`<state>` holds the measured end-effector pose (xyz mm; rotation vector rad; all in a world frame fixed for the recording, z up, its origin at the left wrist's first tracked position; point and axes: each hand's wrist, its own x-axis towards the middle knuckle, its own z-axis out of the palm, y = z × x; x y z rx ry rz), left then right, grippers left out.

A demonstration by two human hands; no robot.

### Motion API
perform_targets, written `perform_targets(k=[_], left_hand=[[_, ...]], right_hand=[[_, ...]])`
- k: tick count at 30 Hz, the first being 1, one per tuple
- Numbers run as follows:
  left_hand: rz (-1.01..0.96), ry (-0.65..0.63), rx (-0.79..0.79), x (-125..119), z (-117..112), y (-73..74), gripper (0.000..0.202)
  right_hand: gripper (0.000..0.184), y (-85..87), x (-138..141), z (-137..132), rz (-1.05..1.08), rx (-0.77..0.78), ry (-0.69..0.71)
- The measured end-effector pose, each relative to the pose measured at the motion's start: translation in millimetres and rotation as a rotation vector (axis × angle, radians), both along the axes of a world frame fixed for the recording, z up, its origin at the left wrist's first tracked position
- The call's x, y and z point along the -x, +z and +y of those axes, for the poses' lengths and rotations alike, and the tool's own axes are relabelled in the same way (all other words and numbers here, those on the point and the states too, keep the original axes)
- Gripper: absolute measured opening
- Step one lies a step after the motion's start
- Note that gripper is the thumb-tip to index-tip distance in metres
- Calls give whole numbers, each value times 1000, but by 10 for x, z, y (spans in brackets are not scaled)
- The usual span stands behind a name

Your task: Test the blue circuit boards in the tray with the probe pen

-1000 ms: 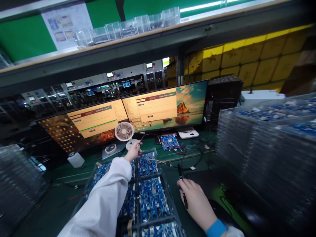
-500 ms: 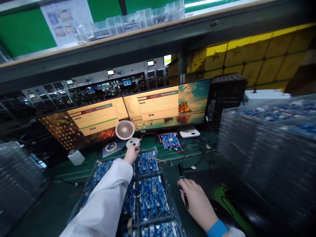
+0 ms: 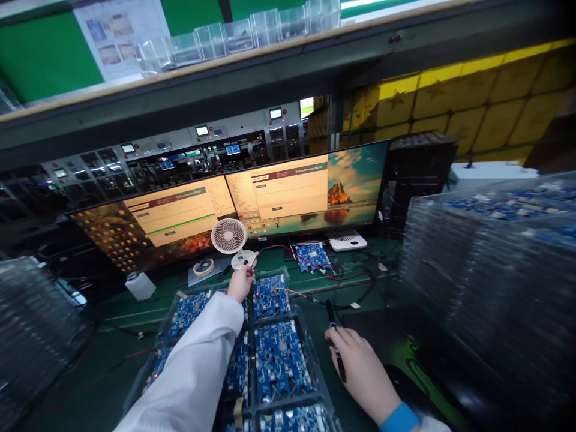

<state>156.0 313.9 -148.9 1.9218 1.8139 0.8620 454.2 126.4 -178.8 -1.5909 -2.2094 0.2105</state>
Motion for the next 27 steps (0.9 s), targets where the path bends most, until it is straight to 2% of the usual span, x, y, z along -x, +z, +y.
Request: perform_targets(k=[9,17,24,27], left_hand=[[118,19,20,-16,-21,-60,23],[255,42,38,-79,-43,22,27],[220,18,6,-104,-130,49,53],[195,2,10,-70,-297,151,61]], right_hand=[[28,-9,6,-20,-7,13,-4],[30,-23,5,-6,-10,5,-2],[32,-122,-7,20,0,-18,10],[34,-167,-29,53,11,-45,18]])
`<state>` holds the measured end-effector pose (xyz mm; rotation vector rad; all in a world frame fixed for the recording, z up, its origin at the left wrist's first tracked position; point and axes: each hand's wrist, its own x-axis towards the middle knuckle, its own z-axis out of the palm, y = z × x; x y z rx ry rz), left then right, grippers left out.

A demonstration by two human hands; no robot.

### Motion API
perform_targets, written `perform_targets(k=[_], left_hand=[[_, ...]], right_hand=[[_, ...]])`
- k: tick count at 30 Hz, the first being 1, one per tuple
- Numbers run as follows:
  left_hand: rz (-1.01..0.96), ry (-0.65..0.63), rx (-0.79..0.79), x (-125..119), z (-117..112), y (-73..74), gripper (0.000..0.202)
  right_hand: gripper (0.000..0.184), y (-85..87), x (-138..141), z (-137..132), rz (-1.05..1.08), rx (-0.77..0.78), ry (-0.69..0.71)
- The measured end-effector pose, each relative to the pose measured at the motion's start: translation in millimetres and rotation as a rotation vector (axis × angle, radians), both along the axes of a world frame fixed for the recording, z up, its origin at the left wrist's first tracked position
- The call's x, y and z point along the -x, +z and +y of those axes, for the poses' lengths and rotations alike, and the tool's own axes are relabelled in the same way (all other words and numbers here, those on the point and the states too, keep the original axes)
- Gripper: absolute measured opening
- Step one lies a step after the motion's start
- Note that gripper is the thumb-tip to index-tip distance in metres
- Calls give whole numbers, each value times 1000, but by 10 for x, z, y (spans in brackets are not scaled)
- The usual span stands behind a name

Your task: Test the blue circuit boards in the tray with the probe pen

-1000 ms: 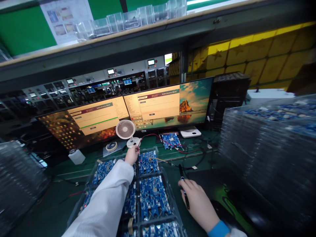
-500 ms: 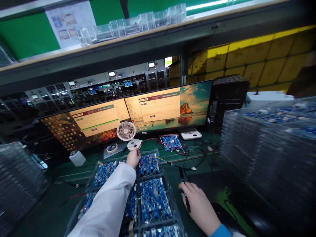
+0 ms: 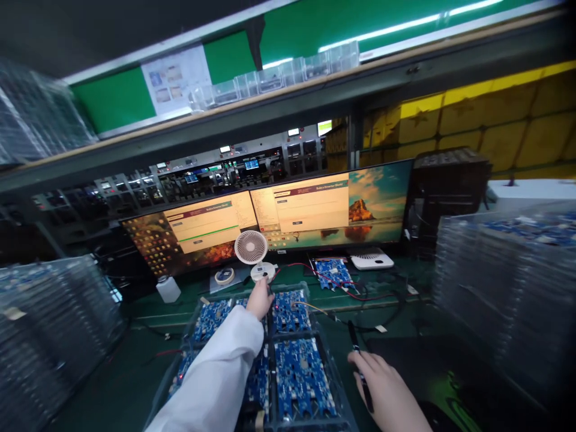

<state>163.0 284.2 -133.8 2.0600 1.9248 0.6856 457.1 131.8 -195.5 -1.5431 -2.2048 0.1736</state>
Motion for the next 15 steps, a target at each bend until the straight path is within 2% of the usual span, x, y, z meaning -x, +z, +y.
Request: perform_targets(k=[3,6,8,9,11,15], left_hand=[[-10,-68,3,58,-437,206,54],[-54,-188,35,123,-1137,406,45],[-71,-233,95,170,-1616,443,42],[-73,-250,126,196,-1820,415,42],[-54,-269,188,252,-2114,265,43],[13,-302,291,375,-2321,-203,38]], right_hand=[[34,-58,-32,40,27,-69,-2],[32,-110,-62,75,57,-185,-2],[28,-137,-93,99,78,-263,7],[26,-151,-117,112,88,-301,14],[25,-180,-195,146,107,-375,42],[36,-230,-448,200,145,-488,122]])
